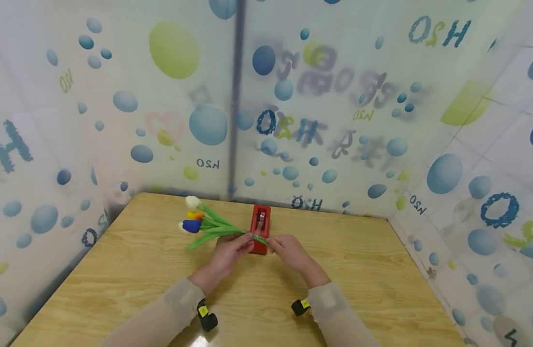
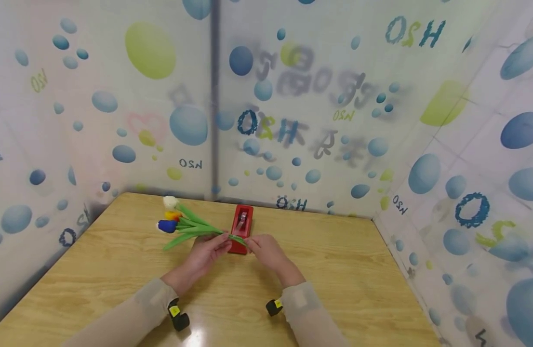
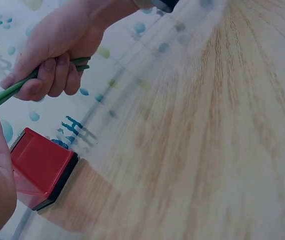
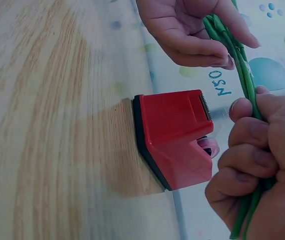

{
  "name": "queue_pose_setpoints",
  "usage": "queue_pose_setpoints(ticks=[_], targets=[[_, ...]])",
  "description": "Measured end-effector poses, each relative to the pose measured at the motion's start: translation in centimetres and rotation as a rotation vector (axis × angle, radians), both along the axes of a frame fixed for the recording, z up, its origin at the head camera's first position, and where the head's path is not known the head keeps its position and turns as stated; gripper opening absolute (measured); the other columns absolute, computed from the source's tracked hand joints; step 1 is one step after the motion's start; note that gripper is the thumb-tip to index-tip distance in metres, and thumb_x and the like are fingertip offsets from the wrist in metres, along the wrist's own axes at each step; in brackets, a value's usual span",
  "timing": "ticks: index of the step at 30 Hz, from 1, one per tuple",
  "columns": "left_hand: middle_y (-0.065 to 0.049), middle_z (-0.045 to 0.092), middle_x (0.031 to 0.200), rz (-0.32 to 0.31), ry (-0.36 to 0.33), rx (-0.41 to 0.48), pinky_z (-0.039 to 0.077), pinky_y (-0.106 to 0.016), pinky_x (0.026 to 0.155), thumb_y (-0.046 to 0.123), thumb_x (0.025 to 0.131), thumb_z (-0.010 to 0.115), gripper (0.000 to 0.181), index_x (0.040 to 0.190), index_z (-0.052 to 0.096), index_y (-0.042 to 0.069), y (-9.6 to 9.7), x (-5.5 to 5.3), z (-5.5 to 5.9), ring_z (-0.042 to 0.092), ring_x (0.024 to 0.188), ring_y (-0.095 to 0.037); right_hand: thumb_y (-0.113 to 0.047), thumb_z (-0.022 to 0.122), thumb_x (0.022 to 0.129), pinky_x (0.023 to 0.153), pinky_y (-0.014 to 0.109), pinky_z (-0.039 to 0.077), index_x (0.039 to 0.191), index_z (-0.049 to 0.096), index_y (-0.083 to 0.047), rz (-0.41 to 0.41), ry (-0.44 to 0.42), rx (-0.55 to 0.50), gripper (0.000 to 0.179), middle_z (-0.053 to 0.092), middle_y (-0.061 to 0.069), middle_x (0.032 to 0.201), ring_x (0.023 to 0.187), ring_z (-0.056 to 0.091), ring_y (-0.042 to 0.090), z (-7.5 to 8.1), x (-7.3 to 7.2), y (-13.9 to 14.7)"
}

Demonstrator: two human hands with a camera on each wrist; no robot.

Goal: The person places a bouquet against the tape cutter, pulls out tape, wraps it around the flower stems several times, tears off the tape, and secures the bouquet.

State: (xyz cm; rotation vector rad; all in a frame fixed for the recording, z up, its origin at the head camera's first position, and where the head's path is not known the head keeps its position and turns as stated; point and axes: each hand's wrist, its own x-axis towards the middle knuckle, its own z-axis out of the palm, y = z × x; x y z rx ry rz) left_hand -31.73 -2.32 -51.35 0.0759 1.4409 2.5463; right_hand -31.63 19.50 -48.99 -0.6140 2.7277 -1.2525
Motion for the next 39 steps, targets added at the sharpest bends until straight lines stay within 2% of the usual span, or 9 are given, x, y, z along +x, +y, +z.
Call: queue_pose_setpoints(ticks=[3, 8, 12, 17, 19, 26, 34, 39], targets=[[0.0, 0.078, 0.089, -0.004, -0.011, 0.009, 0.067, -0.025, 0.084, 0.0, 0.103, 0.066, 0.022, 0.089, 0.075, 0.013, 0.0, 0.0, 0.0, 0.075, 0.084, -0.01, -0.021, 0.05, 0.114, 0.051, 0.022, 0.029, 0.086, 0.065, 0.007, -0.019, 0.091, 0.03, 0.043, 0.041, -0.004, 0.063, 0.054, 0.032, 0.009, 0.1, 0.1, 0.0], [0.001, 0.078, 0.086, -0.002, -0.024, 0.046, 0.067, -0.024, 0.083, 0.001, 0.104, 0.065, 0.025, 0.086, 0.076, 0.015, 0.0, 0.0, 0.1, 0.076, 0.082, -0.009, -0.022, 0.051, 0.114, 0.054, 0.02, 0.031, 0.083, 0.066, 0.004, -0.014, 0.179, 0.086, 0.043, 0.04, -0.009, 0.062, 0.055, 0.032, 0.005, 0.0, 0.1, 0.1], [0.003, 0.079, 0.088, 0.008, -0.024, 0.059, 0.067, -0.024, 0.082, 0.003, 0.104, 0.065, 0.024, 0.088, 0.077, 0.016, -0.1, 0.1, 0.1, 0.076, 0.082, -0.008, -0.024, 0.051, 0.114, 0.057, 0.02, 0.034, 0.084, 0.067, 0.005, 0.001, 0.197, 0.124, 0.045, 0.043, -0.004, 0.062, 0.056, 0.033, 0.005, 0.0, 0.2, 0.0], [0.003, 0.079, 0.091, 0.025, -0.012, 0.042, 0.067, -0.023, 0.082, 0.003, 0.104, 0.066, 0.019, 0.092, 0.077, 0.014, 0.0, 0.2, 0.1, 0.076, 0.083, -0.008, -0.026, 0.05, 0.114, 0.062, 0.023, 0.044, 0.086, 0.07, 0.001, 0.063, 0.186, 0.158, 0.044, 0.065, 0.012, 0.073, 0.062, 0.044, 0.006, 0.0, 0.2, -0.1], [0.003, 0.079, 0.092, 0.03, -0.011, 0.037, 0.067, -0.023, 0.081, 0.002, 0.103, 0.067, 0.017, 0.093, 0.077, 0.012, 0.1, 0.2, 0.1, 0.076, 0.084, -0.008, -0.027, 0.05, 0.114, 0.063, 0.023, 0.045, 0.086, 0.071, -0.002, 0.089, 0.178, 0.173, 0.043, 0.068, 0.012, 0.076, 0.063, 0.045, 0.005, 0.0, 0.1, -0.1], [0.002, 0.081, 0.094, 0.023, -0.012, -0.003, 0.066, -0.021, 0.078, 0.003, 0.102, 0.07, 0.016, 0.09, 0.074, 0.012, 0.1, 0.3, -0.2, 0.076, 0.082, -0.009, -0.03, 0.047, 0.116, 0.051, 0.02, 0.035, 0.083, 0.068, -0.013, 0.172, 0.085, 0.166, 0.043, 0.045, -0.008, 0.059, 0.052, 0.036, 0.005, 0.4, -0.2, 0.6], [0.001, 0.08, 0.091, 0.002, 0.0, -0.044, 0.067, -0.024, 0.08, 0.0, 0.101, 0.069, 0.012, 0.094, 0.074, 0.009, 0.6, 0.8, -0.1, 0.077, 0.081, -0.009, -0.028, 0.048, 0.115, 0.045, 0.023, 0.035, 0.086, 0.073, -0.002, 0.247, -0.126, 0.019, 0.046, 0.045, -0.006, 0.054, 0.046, 0.037, 0.008, 0.8, -0.3, 1.9], [0.002, 0.078, 0.09, -0.005, 0.013, -0.075, 0.067, -0.024, 0.08, 0.0, 0.102, 0.067, 0.014, 0.092, 0.072, 0.009, 0.8, 0.9, 0.1, 0.076, 0.082, -0.009, -0.03, 0.041, 0.117, 0.049, 0.025, 0.043, 0.09, 0.073, -0.002, 0.238, -0.362, -0.111, 0.05, 0.055, -0.004, 0.06, 0.05, 0.046, 0.007, 0.8, -0.2, 1.9]])
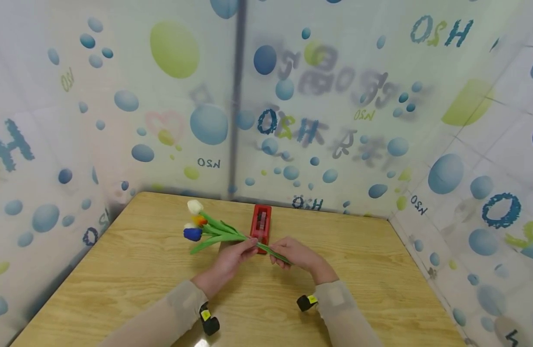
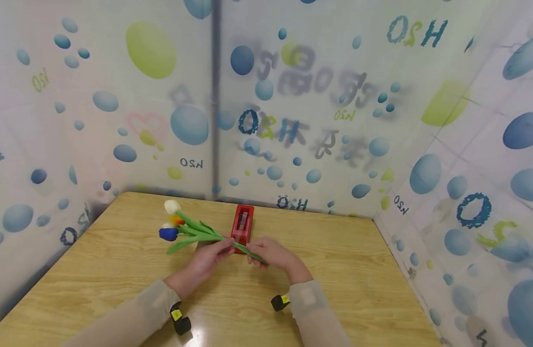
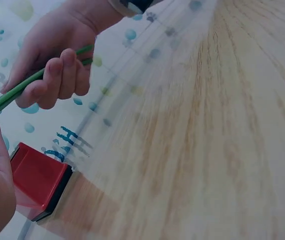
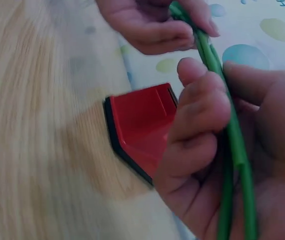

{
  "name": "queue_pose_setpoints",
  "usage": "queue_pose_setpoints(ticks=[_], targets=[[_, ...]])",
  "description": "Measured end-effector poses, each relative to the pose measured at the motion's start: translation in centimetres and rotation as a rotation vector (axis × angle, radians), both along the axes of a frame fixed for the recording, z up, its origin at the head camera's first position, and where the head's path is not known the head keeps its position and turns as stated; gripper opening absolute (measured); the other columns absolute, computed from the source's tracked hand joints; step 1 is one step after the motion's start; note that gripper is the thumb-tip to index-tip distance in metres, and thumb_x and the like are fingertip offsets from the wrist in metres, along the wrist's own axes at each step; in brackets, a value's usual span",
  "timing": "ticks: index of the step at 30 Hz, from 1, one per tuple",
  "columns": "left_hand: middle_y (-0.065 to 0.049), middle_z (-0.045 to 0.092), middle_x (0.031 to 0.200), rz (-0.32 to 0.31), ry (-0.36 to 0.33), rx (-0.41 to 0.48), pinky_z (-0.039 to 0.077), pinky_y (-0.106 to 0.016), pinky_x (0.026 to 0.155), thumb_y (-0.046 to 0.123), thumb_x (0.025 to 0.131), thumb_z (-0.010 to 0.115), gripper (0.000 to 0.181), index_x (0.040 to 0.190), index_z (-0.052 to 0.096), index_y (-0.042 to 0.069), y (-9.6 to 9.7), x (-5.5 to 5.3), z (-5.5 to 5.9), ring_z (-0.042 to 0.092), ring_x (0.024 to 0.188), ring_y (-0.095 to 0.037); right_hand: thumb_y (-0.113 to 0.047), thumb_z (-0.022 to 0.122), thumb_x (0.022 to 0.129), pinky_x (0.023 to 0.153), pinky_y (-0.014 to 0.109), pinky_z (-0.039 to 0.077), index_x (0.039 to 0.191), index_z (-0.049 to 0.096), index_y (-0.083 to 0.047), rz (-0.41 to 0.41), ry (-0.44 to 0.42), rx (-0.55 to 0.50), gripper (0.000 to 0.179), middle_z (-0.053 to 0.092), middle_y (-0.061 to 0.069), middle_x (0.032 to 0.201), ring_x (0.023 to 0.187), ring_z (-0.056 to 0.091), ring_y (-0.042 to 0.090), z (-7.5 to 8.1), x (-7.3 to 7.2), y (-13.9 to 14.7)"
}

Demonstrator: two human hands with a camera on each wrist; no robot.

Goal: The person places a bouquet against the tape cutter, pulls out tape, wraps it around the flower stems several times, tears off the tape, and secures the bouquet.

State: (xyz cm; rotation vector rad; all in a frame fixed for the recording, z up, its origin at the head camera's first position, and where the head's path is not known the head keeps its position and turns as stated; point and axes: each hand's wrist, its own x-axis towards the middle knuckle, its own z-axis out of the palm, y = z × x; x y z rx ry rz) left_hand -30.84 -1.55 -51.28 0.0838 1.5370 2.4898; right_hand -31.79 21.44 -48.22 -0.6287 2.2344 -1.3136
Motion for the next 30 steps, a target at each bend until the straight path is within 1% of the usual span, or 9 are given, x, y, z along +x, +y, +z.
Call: queue_pose_setpoints(ticks=[2, 4, 7, 10, 14, 17, 24, 30], targets=[[0.002, 0.077, 0.089, -0.003, 0.009, -0.008, 0.067, -0.023, 0.08, 0.0, 0.102, 0.067, 0.014, 0.092, 0.07, 0.009, -0.06, -0.03, -0.04, 0.076, 0.082, -0.009, -0.032, 0.036, 0.118, 0.049, 0.024, 0.045, 0.094, 0.074, -0.002, -0.016, -0.099, -0.029, 0.055, 0.058, -0.005, 0.062, 0.05, 0.049, 0.006, -0.06, 0.11, -0.1], [0.003, 0.077, 0.088, -0.012, 0.018, 0.0, 0.067, -0.023, 0.08, -0.002, 0.102, 0.067, 0.014, 0.092, 0.069, 0.009, -0.16, -0.09, -0.13, 0.076, 0.083, -0.009, -0.034, 0.032, 0.119, 0.047, 0.022, 0.043, 0.096, 0.076, -0.002, -0.029, -0.17, -0.038, 0.058, 0.057, -0.005, 0.061, 0.048, 0.048, 0.005, -0.17, 0.16, -0.19], [0.003, 0.076, 0.087, -0.024, 0.034, 0.011, 0.067, -0.024, 0.081, -0.003, 0.101, 0.067, 0.013, 0.093, 0.069, 0.008, -0.29, -0.18, -0.22, 0.077, 0.083, -0.01, -0.037, 0.029, 0.119, 0.044, 0.021, 0.035, 0.093, 0.076, -0.007, -0.034, -0.242, -0.032, 0.062, 0.053, -0.008, 0.059, 0.046, 0.042, 0.004, -0.27, 0.26, -0.27], [0.003, 0.077, 0.088, -0.031, 0.044, 0.013, 0.067, -0.025, 0.082, -0.003, 0.102, 0.067, 0.012, 0.095, 0.069, 0.007, -0.41, -0.24, -0.27, 0.077, 0.084, -0.01, -0.037, 0.025, 0.119, 0.044, 0.02, 0.028, 0.086, 0.071, -0.01, -0.019, -0.316, -0.049, 0.063, 0.045, -0.01, 0.057, 0.046, 0.034, 0.004, -0.47, 0.24, -0.31], [0.003, 0.077, 0.088, -0.023, 0.039, -0.003, 0.067, -0.025, 0.081, -0.002, 0.102, 0.067, 0.01, 0.097, 0.07, 0.006, -0.44, -0.31, -0.31, 0.077, 0.084, -0.011, -0.038, 0.023, 0.119, 0.044, 0.019, 0.023, 0.082, 0.063, -0.012, -0.007, -0.397, -0.094, 0.06, 0.037, -0.011, 0.056, 0.046, 0.027, 0.003, -0.65, 0.19, -0.28], [0.002, 0.077, 0.089, -0.008, 0.029, -0.01, 0.067, -0.025, 0.08, -0.002, 0.102, 0.067, 0.011, 0.096, 0.07, 0.007, -0.36, -0.36, -0.28, 0.077, 0.083, -0.011, -0.039, 0.024, 0.119, 0.044, 0.019, 0.023, 0.082, 0.063, -0.012, -0.009, -0.406, -0.104, 0.059, 0.037, -0.011, 0.056, 0.047, 0.027, 0.003, -0.68, 0.17, -0.24], [0.001, 0.078, 0.088, 0.015, 0.011, 0.003, 0.067, -0.024, 0.077, -0.002, 0.1, 0.07, 0.018, 0.088, 0.07, 0.012, -0.26, -0.33, -0.14, 0.077, 0.079, -0.01, -0.046, 0.031, 0.117, 0.044, 0.019, 0.025, 0.085, 0.069, -0.013, -0.014, -0.354, -0.104, 0.06, 0.041, -0.012, 0.055, 0.046, 0.03, 0.003, -0.57, 0.27, -0.23], [0.001, 0.078, 0.089, 0.013, 0.002, -0.001, 0.067, -0.023, 0.077, -0.002, 0.1, 0.069, 0.017, 0.09, 0.069, 0.011, -0.21, -0.33, -0.08, 0.077, 0.08, -0.01, -0.046, 0.036, 0.116, 0.045, 0.02, 0.024, 0.082, 0.063, -0.015, 0.028, -0.339, -0.113, 0.054, 0.039, -0.013, 0.055, 0.047, 0.028, 0.003, -0.68, 0.02, -0.17]])
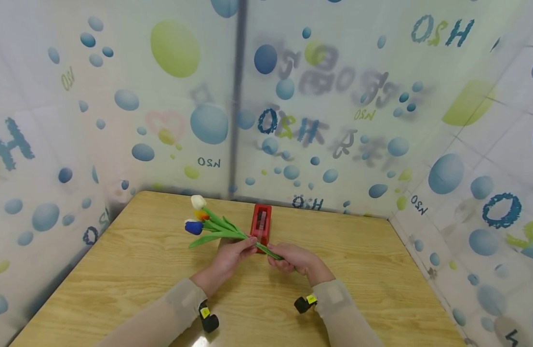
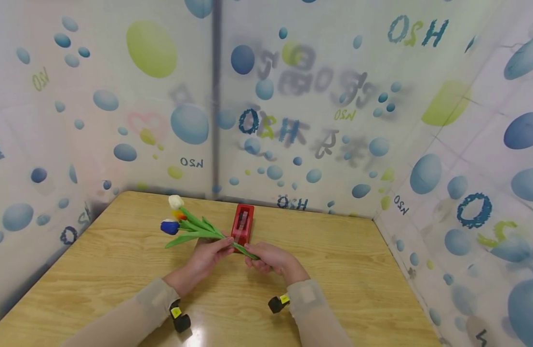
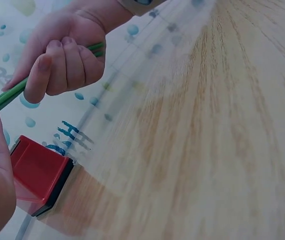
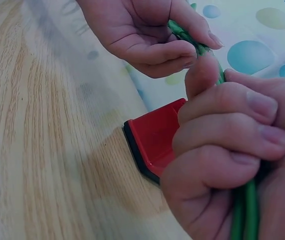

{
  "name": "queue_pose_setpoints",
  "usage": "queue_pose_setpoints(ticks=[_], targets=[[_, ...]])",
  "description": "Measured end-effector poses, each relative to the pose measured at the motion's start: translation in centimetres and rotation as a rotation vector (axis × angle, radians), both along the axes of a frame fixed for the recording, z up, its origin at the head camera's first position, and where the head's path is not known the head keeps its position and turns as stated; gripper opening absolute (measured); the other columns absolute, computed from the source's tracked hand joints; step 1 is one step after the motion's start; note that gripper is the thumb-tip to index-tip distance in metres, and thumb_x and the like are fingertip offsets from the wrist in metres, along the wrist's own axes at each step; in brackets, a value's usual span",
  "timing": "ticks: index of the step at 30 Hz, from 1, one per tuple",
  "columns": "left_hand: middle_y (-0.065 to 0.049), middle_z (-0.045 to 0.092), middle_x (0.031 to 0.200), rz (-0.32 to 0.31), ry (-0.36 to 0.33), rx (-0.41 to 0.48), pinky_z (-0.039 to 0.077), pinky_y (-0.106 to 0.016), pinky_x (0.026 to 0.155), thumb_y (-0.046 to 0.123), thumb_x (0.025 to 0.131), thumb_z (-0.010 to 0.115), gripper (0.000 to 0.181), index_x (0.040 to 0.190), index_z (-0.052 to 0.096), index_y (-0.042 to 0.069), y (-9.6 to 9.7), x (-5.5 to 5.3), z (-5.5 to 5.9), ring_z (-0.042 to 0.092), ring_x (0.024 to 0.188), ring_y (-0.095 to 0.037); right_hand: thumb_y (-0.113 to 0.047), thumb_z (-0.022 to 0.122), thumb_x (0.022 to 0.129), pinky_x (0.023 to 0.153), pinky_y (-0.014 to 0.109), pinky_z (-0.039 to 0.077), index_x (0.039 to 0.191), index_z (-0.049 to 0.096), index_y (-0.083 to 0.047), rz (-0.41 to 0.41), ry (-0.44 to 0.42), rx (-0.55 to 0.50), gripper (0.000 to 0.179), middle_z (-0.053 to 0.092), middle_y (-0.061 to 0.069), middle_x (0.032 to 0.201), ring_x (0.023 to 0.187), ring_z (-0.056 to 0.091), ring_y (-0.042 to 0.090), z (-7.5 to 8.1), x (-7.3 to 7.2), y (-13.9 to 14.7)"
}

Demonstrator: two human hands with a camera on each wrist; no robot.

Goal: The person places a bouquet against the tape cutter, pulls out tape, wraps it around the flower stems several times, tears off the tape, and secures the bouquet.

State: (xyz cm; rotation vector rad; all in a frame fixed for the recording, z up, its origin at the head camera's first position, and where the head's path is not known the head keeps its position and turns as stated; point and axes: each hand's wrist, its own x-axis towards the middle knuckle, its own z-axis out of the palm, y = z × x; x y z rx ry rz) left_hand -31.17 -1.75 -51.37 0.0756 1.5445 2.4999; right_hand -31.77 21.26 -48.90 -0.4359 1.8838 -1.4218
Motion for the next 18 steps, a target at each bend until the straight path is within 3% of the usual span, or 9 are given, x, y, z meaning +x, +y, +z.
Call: queue_pose_setpoints(ticks=[3, 5, 10, 12, 18], targets=[[0.002, 0.078, 0.091, -0.004, 0.004, 0.005, 0.067, -0.024, 0.078, -0.002, 0.101, 0.069, 0.016, 0.09, 0.07, 0.011, 0.1, 0.0, 0.0, 0.077, 0.083, -0.01, -0.042, 0.035, 0.117, 0.045, 0.021, 0.024, 0.077, 0.06, -0.015, 0.007, 0.043, 0.0, 0.054, 0.037, -0.013, 0.053, 0.046, 0.027, 0.004, 0.0, -0.2, 0.0], [0.002, 0.079, 0.091, -0.012, 0.008, 0.014, 0.067, -0.024, 0.079, -0.001, 0.101, 0.069, 0.016, 0.091, 0.071, 0.011, 0.1, 0.1, 0.0, 0.077, 0.083, -0.01, -0.036, 0.034, 0.118, 0.044, 0.023, 0.023, 0.075, 0.058, -0.012, 0.007, 0.126, 0.019, 0.055, 0.036, -0.012, 0.053, 0.046, 0.026, 0.006, 0.0, -0.2, -0.1], [0.005, 0.079, 0.093, -0.027, 0.027, 0.055, 0.067, -0.025, 0.083, 0.003, 0.103, 0.067, 0.015, 0.095, 0.074, 0.013, 0.0, 0.1, 0.0, 0.077, 0.086, -0.009, -0.028, 0.039, 0.118, 0.049, 0.023, 0.028, 0.078, 0.059, 0.006, -0.035, 0.49, 0.184, 0.056, 0.037, -0.009, 0.056, 0.05, 0.03, 0.008, 0.5, -0.1, -0.6], [0.004, 0.08, 0.094, -0.024, 0.031, 0.073, 0.067, -0.026, 0.085, 0.003, 0.104, 0.067, 0.015, 0.095, 0.074, 0.013, 0.0, 0.1, 0.0, 0.077, 0.087, -0.01, -0.028, 0.043, 0.117, 0.052, 0.022, 0.03, 0.081, 0.063, 0.006, -0.054, 0.623, 0.27, 0.054, 0.039, -0.009, 0.059, 0.052, 0.032, 0.009, 0.7, 0.1, -0.8], [0.001, 0.081, 0.098, 0.0, -0.004, 0.1, 0.067, -0.028, 0.087, 0.004, 0.104, 0.066, 0.008, 0.105, 0.074, 0.005, -0.1, 0.0, -0.2, 0.077, 0.091, -0.013, -0.029, 0.05, 0.115, 0.057, 0.021, 0.038, 0.084, 0.069, -0.001, -0.052, 0.918, 0.473, 0.046, 0.047, -0.008, 0.064, 0.057, 0.038, 0.005, 1.0, 0.4, -1.4]])
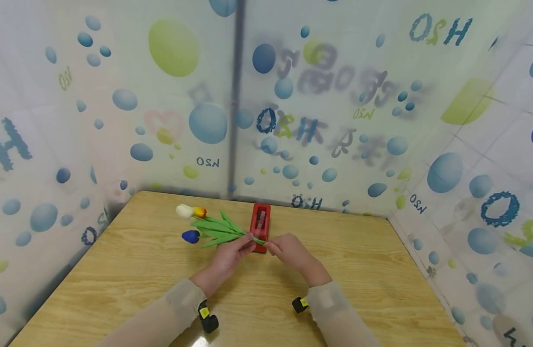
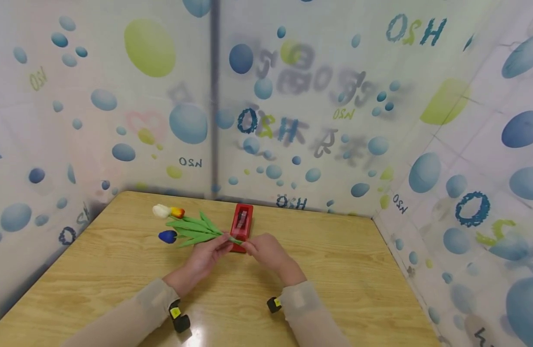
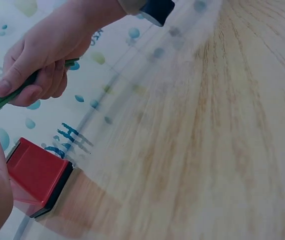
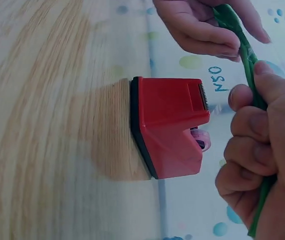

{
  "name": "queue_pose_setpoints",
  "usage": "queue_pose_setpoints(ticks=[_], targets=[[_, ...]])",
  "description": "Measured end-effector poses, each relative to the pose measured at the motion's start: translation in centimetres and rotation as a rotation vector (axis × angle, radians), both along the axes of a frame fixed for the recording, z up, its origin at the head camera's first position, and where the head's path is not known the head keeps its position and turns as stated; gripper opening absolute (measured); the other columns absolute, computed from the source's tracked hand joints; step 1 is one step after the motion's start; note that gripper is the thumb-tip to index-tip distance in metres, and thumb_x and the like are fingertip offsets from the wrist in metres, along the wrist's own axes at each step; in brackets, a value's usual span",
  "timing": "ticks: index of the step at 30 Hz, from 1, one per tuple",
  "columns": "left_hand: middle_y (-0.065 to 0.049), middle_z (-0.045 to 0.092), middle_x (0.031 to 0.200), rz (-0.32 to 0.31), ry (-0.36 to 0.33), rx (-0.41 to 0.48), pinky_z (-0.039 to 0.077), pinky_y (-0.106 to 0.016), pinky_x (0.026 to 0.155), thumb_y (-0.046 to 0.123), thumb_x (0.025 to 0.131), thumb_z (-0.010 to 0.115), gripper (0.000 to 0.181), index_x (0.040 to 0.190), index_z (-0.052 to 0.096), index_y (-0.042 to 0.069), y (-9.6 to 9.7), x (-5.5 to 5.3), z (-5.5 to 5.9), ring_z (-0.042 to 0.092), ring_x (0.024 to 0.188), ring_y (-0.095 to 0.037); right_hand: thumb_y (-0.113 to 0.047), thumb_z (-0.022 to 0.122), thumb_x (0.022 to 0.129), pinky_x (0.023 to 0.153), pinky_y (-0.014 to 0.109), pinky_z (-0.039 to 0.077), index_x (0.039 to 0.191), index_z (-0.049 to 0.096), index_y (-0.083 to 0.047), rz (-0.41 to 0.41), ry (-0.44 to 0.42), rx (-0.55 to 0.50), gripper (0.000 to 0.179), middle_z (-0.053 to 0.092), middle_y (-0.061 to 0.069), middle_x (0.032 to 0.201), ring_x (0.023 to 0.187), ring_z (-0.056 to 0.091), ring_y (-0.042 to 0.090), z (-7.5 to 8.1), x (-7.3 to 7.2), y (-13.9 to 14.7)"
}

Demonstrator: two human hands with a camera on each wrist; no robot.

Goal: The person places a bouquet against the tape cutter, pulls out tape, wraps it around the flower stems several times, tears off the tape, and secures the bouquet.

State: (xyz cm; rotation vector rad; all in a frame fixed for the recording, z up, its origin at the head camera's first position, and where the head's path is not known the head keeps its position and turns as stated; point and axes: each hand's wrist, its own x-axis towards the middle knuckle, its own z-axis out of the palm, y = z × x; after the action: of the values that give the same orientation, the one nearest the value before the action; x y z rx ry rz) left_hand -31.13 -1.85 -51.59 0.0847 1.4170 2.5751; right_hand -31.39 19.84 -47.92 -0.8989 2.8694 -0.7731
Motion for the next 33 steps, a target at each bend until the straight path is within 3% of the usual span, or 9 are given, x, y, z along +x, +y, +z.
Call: queue_pose_setpoints(ticks=[3, 6, 13, 18, 22, 25, 28, 33], targets=[[0.0, 0.08, 0.1, 0.007, -0.022, 0.003, 0.067, -0.027, 0.088, 0.002, 0.104, 0.065, 0.008, 0.108, 0.073, 0.004, -0.1, 0.0, 0.0, 0.077, 0.093, -0.012, -0.03, 0.05, 0.114, 0.06, 0.022, 0.042, 0.085, 0.07, -0.004, 0.007, 0.092, 0.058, 0.044, 0.056, -0.003, 0.066, 0.059, 0.042, 0.004, 0.0, 0.1, -0.2], [0.0, 0.08, 0.102, 0.012, -0.023, -0.006, 0.066, -0.026, 0.088, 0.001, 0.104, 0.065, 0.008, 0.106, 0.072, 0.005, -0.2, 0.0, 0.0, 0.077, 0.094, -0.011, -0.029, 0.047, 0.115, 0.058, 0.023, 0.044, 0.087, 0.073, -0.004, 0.006, 0.026, -0.003, 0.046, 0.062, 0.003, 0.066, 0.057, 0.044, 0.006, -0.2, 0.0, -0.2], [0.002, 0.079, 0.097, 0.012, 0.012, -0.058, 0.066, -0.024, 0.084, 0.0, 0.104, 0.065, 0.013, 0.116, 0.067, -0.002, -0.1, 0.0, 0.0, 0.076, 0.087, -0.009, -0.039, 0.027, 0.119, 0.047, 0.024, 0.039, 0.096, 0.073, 0.002, -0.027, -0.485, -0.345, 0.066, 0.053, -0.005, 0.059, 0.048, 0.043, 0.009, -0.9, -0.2, 0.6], [0.002, 0.078, 0.092, 0.024, 0.012, -0.081, 0.067, -0.026, 0.082, -0.005, 0.102, 0.065, 0.013, 0.114, 0.067, -0.005, 0.1, 0.0, -0.1, 0.076, 0.084, -0.01, -0.039, 0.034, 0.117, 0.044, 0.021, 0.027, 0.082, 0.066, -0.01, -0.01, -0.776, -0.427, 0.056, 0.042, -0.01, 0.057, 0.047, 0.032, 0.005, -0.9, -0.4, 1.3], [0.0, 0.078, 0.091, 0.036, 0.004, -0.086, 0.067, -0.026, 0.081, -0.006, 0.101, 0.065, 0.013, 0.114, 0.067, -0.007, 0.2, -0.1, -0.2, 0.076, 0.083, -0.011, -0.037, 0.038, 0.117, 0.045, 0.019, 0.023, 0.077, 0.057, -0.014, -0.006, -0.9, -0.464, 0.049, 0.036, -0.011, 0.058, 0.048, 0.026, 0.004, -0.9, -0.6, 1.4], [-0.001, 0.077, 0.093, 0.039, -0.007, -0.079, 0.067, -0.025, 0.081, -0.007, 0.101, 0.065, 0.018, 0.118, 0.064, -0.01, 0.2, -0.1, -0.1, 0.076, 0.085, -0.011, -0.034, 0.039, 0.117, 0.046, 0.019, 0.025, 0.078, 0.056, -0.015, -0.022, -0.891, -0.463, 0.047, 0.038, -0.011, 0.059, 0.049, 0.026, 0.004, -1.1, -0.8, 1.3], [-0.001, 0.078, 0.096, 0.043, -0.016, -0.066, 0.067, -0.025, 0.081, -0.006, 0.101, 0.066, 0.022, 0.121, 0.062, -0.011, 0.2, -0.1, 0.0, 0.076, 0.088, -0.011, -0.033, 0.041, 0.117, 0.049, 0.02, 0.027, 0.083, 0.058, -0.008, -0.029, -0.807, -0.439, 0.046, 0.041, -0.01, 0.06, 0.05, 0.028, 0.006, -1.2, -0.8, 1.1], [-0.001, 0.079, 0.1, 0.047, 0.0, -0.02, 0.067, -0.025, 0.081, 0.0, 0.103, 0.066, 0.016, 0.12, 0.065, -0.002, 0.0, -0.1, 0.2, 0.077, 0.089, -0.011, -0.034, 0.044, 0.116, 0.055, 0.022, 0.032, 0.091, 0.056, 0.012, 0.004, -0.497, -0.302, 0.053, 0.04, -0.008, 0.062, 0.055, 0.031, 0.008, -1.1, -0.6, 0.7]])
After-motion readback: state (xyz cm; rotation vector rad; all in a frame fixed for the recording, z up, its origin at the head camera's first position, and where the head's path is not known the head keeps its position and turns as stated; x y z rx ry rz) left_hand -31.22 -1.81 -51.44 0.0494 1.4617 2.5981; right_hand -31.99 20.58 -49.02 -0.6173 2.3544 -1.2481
